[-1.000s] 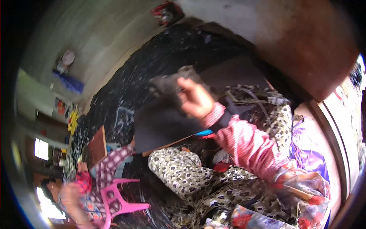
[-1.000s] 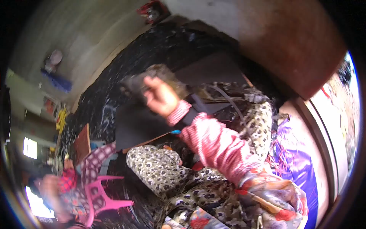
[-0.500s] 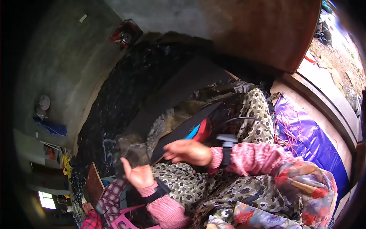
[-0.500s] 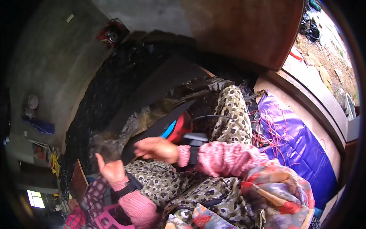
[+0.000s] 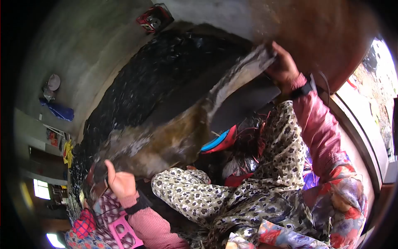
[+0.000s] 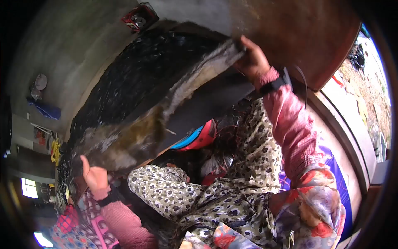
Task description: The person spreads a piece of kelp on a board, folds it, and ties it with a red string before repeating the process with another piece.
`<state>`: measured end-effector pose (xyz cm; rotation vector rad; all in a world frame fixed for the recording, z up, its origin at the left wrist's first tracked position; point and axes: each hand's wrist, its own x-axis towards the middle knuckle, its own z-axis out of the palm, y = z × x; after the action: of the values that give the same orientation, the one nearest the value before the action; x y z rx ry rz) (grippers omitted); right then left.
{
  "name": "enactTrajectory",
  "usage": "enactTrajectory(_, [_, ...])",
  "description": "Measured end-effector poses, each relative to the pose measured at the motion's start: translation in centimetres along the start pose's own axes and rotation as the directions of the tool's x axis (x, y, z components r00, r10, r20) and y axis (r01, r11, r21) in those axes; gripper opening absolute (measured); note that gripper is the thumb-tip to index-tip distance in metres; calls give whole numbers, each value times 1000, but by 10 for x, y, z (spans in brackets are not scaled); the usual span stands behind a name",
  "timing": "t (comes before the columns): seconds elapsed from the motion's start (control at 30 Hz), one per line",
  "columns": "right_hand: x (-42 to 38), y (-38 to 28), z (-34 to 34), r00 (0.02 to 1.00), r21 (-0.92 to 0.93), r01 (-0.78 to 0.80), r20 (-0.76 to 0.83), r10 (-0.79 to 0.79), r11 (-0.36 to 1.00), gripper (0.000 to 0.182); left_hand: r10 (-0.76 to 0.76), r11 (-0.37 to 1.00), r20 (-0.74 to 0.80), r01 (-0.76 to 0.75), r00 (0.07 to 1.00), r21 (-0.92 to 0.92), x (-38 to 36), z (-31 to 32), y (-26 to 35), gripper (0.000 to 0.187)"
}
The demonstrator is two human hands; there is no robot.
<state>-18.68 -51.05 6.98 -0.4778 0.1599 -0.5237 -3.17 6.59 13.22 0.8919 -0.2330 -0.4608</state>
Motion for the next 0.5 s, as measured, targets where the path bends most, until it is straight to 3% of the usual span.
enactTrajectory(0.07, [17, -41, 33, 935, -135, 51, 354, 0, 989, 37, 79, 997, -114, -78, 990, 12, 21, 10, -13, 37])
enactTrajectory(0.13, [32, -68, 40, 898, -199, 118, 440, -19, 973, 41, 37, 997, -99, -43, 994, -59, 38, 5, -20, 37])
enactTrajectory(0.17, [33, -66, 45, 964, -195, 193, 218, -149, 962, 42, 12, 999, -60, -15, 998, -53, 41, 18, -26, 37])
enactTrajectory(0.2, [27, -60, 44, 962, -197, 199, 227, -153, 960, 42, -71, 993, -44, 66, 997, -97, 50, 1, -30, 37])
enactTrajectory(0.27, [20, -33, 27, 994, -173, 102, -15, -107, 980, 42, -155, 987, -280, 138, 947, -79, 63, -22, -48, 37])
enactTrajectory(0.3, [32, -26, -22, 997, -275, 1, -75, -22, 961, 41, -236, 972, -333, 220, 913, -84, 75, -49, -59, 36])
enactTrajectory(0.33, [41, -21, -68, 987, -369, -110, -148, 58, 923, 40, -249, 967, -344, 254, 905, -32, 75, -43, -69, 36])
enactTrajectory(0.4, [14, 1, -73, 826, -631, -343, -556, -97, 696, 35, -360, 910, -394, 411, 846, 50, 86, -95, -82, 34])
enactTrajectory(0.47, [9, 16, -86, 905, -876, -223, -349, -243, 427, 30, -317, 918, -438, 389, 841, 82, 88, -111, -97, 36])
enactTrajectory(0.5, [10, 30, -86, 908, -917, 19, -151, -391, 398, 25, -326, 902, -496, 422, 804, 91, 89, -119, -98, 37])
